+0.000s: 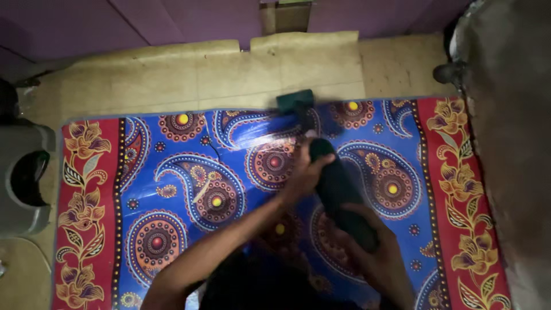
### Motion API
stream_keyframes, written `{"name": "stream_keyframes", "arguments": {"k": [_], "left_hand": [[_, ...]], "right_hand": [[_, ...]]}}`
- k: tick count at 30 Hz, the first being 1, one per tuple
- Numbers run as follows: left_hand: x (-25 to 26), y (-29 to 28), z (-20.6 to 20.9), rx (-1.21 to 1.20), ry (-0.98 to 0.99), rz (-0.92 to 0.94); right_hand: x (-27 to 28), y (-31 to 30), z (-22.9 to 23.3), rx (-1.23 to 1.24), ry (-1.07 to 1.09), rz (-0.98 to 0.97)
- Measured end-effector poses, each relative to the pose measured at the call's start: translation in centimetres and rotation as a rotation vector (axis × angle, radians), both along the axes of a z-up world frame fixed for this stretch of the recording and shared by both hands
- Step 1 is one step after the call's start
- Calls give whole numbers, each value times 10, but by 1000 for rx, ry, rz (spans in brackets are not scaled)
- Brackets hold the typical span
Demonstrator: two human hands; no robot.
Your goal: The person cleans a patterned mat by hand using a handheld vacuum, moving the device across the floor surface to different areas.
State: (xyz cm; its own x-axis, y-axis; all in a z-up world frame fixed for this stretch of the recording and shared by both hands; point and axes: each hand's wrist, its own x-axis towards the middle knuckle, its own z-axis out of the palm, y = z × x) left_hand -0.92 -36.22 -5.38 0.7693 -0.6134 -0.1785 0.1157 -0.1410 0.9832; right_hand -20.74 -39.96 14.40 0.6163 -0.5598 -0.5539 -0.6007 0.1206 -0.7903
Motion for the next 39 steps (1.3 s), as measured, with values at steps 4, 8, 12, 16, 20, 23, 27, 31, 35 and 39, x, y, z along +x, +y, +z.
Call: {"name": "stream_keyframes", "arguments": {"k": [4, 8, 12, 16, 20, 23, 27, 31, 35, 39], "left_hand": [[48, 5, -14, 12, -107, -37], [122, -15, -30, -149, 127, -20], [169, -25, -16, -136, 0, -38], [156, -21, 7, -95, 21, -9], [80, -12, 18, 18, -95, -60], [30, -16, 33, -30, 88, -73], [25, -22, 27, 87, 64, -101], [76, -57, -8, -41, -236, -136], [131, -90, -25, -80, 67, -154], [137, -106, -23, -192, 97, -113]], "right_hand": [[34, 1, -15, -286, -258, 187], [98, -8, -51, -219, -564, 170], [141, -12, -79, -334, -521, 98], [136, -9, -68, -215, -542, 40], [62, -4, -24, -180, -224, 56], [26, -6, 1, -34, -44, 12], [21, -9, -1, -3, -96, -65], [62, -20, -25, -288, -317, -73], [108, -41, -49, -240, -303, -114], [114, -53, -59, -312, -403, -70]]}}
